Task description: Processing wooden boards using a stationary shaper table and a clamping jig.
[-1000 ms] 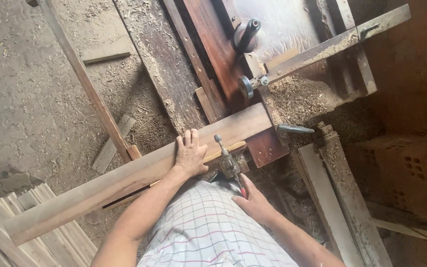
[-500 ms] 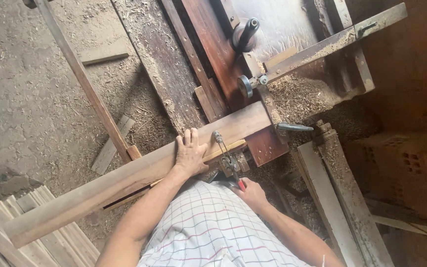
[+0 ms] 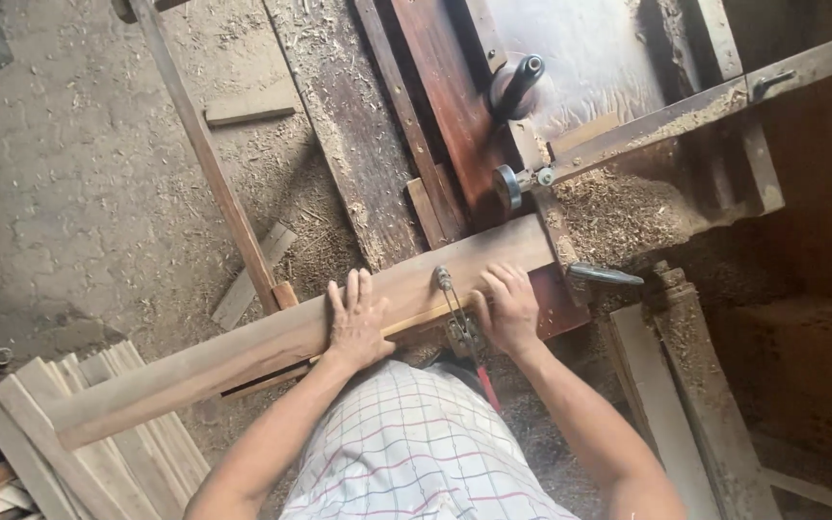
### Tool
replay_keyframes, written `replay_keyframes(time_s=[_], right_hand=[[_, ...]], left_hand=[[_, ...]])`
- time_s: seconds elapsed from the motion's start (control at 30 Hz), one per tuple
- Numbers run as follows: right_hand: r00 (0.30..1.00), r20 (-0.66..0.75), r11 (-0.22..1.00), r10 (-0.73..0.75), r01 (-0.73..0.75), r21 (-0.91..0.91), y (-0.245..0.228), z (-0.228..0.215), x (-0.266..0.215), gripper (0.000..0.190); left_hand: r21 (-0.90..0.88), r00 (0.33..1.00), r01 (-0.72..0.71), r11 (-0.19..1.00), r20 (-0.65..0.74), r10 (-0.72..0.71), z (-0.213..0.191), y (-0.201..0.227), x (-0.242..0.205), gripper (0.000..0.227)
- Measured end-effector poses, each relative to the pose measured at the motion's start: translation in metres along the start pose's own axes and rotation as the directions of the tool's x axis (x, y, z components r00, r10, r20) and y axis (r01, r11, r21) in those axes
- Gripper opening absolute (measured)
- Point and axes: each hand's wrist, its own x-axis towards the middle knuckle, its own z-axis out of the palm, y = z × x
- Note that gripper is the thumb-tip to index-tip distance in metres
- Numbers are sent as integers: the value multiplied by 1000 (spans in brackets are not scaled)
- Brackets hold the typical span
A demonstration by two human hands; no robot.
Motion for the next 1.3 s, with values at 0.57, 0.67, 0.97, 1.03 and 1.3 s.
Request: replay_keyframes(time_s=[0.57,0.67,0.97,1.03,1.3], right_hand=[[975,159,983,-158,170,-68,38,122,181,73],[973,169,973,-160,184,-137,30,123,200,73],[965,204,975,-164,190,-117,29,129,232,70],[965,204,974,-163,191,-122,30,129,238,70],[964,181,973,-197,215,-82,31,134,250,70]], left_hand=[[94,976,-62,994,-201,80,-74,-103,105,65],[128,990,-45,991,-128,62,-88,-118,121,62],[164,983,-83,983,-150,108,-92,-144,140,67],[152,983,-87,985,-145,109,-89,-150,145,66],[134,976,-102,986,-177,126,-95,-155,152,66]])
